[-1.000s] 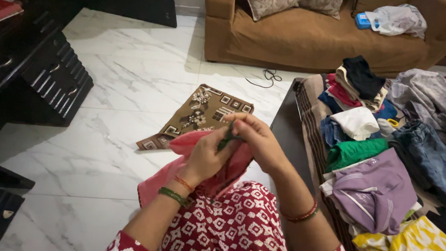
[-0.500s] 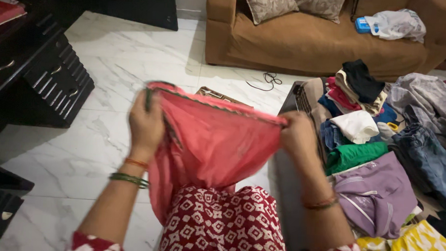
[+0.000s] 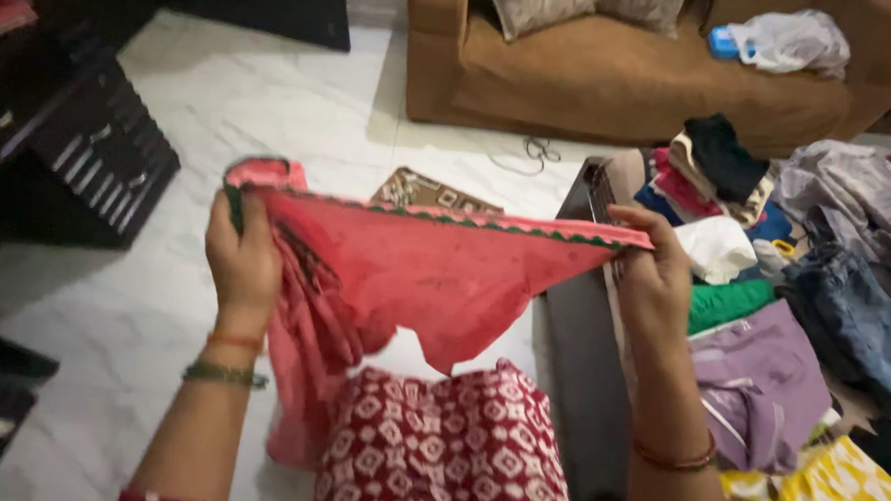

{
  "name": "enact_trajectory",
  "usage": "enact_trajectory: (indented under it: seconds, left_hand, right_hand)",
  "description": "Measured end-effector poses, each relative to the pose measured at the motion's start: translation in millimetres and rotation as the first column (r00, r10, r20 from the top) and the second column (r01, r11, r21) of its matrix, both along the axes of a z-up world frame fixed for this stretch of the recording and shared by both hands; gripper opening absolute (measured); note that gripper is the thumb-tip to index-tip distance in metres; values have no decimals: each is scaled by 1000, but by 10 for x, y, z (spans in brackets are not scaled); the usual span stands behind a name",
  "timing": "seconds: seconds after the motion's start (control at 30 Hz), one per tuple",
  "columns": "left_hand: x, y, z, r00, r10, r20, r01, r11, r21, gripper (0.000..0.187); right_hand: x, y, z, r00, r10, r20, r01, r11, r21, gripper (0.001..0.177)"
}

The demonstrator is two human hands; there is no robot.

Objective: The person picks up and folds various clothing items by hand, including small pants and a pink cloth, placing each onto a stack on a bed.

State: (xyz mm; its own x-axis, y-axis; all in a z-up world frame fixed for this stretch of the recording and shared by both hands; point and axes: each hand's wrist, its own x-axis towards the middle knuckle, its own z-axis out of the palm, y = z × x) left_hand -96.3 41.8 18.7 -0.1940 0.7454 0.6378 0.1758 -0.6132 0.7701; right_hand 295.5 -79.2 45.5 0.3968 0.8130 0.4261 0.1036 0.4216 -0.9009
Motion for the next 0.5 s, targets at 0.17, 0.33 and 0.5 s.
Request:
enact_trajectory:
  seconds: [0.17,0.33,0.5]
  left_hand:
    - [-27,39,229,997,53,57,-49,997,-63,22]
    - [-126,77,91,978,205,-33,-199,970,136,21]
    - [-301,129,-8,984,173,33,-173,985,-19,21]
  right_hand:
    - [-143,-212,196,964,-96,249,109,993,-39,31]
    - [-120,-202,-159,998,-32,54,28,998,64,25]
    - [62,-57,-483,946,151,-288,-149,988,30,26]
